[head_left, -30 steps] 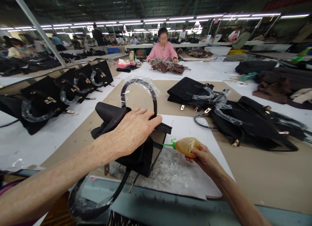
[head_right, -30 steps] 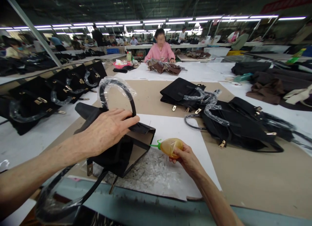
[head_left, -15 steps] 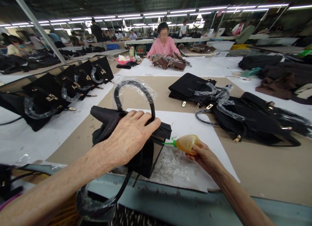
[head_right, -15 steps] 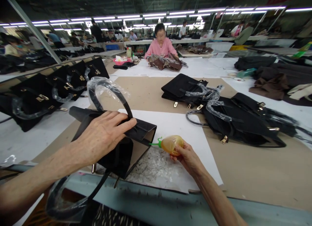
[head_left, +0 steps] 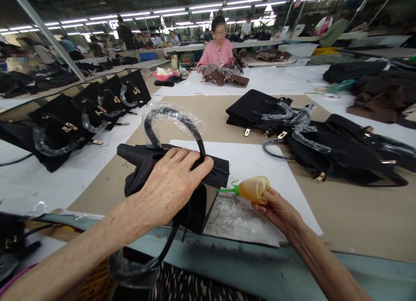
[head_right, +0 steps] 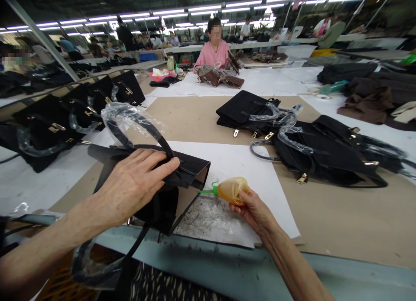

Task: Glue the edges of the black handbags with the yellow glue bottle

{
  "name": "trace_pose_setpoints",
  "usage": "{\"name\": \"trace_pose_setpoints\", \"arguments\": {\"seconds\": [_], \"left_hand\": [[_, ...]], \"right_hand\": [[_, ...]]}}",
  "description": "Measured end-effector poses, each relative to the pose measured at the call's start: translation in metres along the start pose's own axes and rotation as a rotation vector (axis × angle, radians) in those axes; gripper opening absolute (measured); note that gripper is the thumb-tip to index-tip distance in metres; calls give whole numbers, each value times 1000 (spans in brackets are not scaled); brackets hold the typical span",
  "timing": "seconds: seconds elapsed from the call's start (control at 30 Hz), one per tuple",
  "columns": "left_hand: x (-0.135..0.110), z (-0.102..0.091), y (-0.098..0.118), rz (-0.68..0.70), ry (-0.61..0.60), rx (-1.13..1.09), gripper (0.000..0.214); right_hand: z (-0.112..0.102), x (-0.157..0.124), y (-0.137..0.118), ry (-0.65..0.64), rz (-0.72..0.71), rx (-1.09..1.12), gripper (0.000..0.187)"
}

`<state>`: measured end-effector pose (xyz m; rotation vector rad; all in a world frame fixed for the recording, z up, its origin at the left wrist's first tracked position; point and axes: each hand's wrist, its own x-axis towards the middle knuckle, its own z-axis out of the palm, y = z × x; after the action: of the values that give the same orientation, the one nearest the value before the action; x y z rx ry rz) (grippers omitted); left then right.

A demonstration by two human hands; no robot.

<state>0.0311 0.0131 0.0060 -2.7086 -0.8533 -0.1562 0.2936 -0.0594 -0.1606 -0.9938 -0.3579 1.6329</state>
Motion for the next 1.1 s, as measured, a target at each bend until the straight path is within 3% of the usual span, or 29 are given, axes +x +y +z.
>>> {"name": "trace_pose_setpoints", "arguments": {"seconds": [0.6,0.87,1.1], "left_hand": [[-1,5,3,-5,-4,16,40],[-1,3,5,-9,0,41,36],[-1,5,7,-15,25,31,32]], "right_hand": [[27,-39,5,64,100,132,42],[30,-59,17,-75,93,95,32],[38,-77,21,-75,140,120,33]]}}
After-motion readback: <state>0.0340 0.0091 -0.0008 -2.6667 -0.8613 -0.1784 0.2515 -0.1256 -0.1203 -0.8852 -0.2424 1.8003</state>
